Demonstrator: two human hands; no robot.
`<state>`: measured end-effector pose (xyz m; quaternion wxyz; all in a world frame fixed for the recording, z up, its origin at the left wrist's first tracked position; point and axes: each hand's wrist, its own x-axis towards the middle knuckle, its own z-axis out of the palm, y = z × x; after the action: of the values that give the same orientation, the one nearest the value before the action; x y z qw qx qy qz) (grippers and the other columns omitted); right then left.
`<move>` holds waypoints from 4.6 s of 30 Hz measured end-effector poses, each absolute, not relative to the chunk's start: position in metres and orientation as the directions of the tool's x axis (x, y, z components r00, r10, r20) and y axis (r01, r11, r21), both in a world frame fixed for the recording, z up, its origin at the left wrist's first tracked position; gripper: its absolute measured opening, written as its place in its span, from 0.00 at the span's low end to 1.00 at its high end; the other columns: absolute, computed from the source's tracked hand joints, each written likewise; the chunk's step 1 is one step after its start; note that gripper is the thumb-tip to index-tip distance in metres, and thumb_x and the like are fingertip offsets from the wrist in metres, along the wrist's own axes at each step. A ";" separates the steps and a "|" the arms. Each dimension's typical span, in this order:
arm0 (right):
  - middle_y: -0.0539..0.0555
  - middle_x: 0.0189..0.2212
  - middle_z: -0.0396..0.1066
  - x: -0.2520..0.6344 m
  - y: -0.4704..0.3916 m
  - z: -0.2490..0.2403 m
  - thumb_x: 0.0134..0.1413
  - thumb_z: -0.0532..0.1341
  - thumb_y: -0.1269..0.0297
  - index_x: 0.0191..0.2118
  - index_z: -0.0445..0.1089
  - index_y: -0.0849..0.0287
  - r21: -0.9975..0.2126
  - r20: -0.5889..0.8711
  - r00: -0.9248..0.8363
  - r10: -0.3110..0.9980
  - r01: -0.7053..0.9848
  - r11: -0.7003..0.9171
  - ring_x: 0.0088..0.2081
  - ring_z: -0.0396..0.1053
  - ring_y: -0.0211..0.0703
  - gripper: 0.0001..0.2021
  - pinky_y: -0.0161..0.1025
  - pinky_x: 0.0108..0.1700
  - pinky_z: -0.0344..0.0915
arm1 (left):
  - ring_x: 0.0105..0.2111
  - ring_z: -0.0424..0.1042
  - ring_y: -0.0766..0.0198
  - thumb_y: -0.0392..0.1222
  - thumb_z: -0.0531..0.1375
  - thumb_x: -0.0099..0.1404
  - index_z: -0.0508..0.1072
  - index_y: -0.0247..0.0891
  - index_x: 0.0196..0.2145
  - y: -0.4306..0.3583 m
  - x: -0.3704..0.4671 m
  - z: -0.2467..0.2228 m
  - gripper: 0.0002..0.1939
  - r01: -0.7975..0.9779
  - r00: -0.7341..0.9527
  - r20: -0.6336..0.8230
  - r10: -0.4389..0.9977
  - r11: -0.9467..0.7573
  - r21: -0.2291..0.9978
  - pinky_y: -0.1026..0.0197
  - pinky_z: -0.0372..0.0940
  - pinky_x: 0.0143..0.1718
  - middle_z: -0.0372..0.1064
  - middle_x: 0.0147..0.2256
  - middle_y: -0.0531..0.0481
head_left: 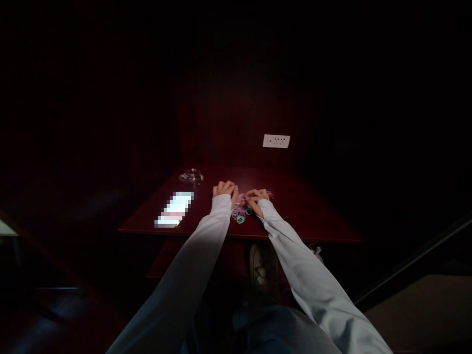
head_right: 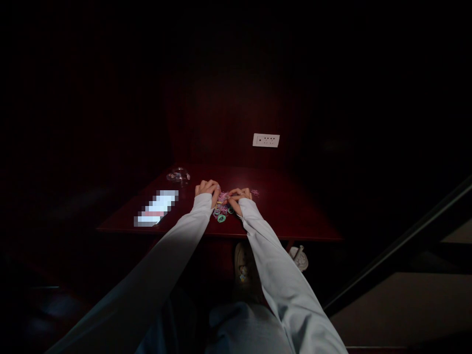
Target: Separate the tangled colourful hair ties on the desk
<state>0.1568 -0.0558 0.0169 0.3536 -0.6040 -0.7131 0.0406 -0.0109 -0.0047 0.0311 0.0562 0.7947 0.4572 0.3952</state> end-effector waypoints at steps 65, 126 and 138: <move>0.53 0.48 0.76 0.144 -0.051 0.009 0.53 0.72 0.64 0.34 0.83 0.48 -0.382 0.484 -0.128 0.866 0.859 0.340 0.53 0.58 0.54 0.03 0.51 0.56 0.53 | 0.50 0.68 0.53 0.40 0.52 0.78 0.78 0.42 0.34 -0.004 -0.009 0.035 0.18 0.723 0.250 0.552 0.796 -0.532 0.440 0.50 0.58 0.52 0.79 0.47 0.48; 0.54 0.47 0.76 0.158 -0.047 0.005 0.56 0.67 0.61 0.40 0.82 0.47 -0.521 0.547 0.187 0.816 0.839 0.156 0.53 0.60 0.57 0.07 0.53 0.57 0.54 | 0.50 0.67 0.54 0.35 0.60 0.70 0.78 0.43 0.31 -0.005 -0.007 0.029 0.10 0.694 0.364 0.536 0.762 -0.606 0.389 0.50 0.57 0.53 0.78 0.47 0.51; 0.52 0.51 0.76 0.175 -0.063 0.004 0.56 0.69 0.61 0.42 0.83 0.44 -0.520 0.487 0.041 0.873 0.816 0.252 0.56 0.61 0.55 0.08 0.53 0.60 0.53 | 0.50 0.66 0.55 0.36 0.59 0.71 0.79 0.44 0.32 -0.003 -0.007 0.026 0.12 0.677 0.361 0.555 0.750 -0.619 0.397 0.51 0.58 0.52 0.77 0.47 0.51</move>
<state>0.1749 -0.0627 0.0037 0.3842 -0.6106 -0.6915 0.0367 -0.0072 -0.0027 0.0257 0.0498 0.8234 0.4333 0.3630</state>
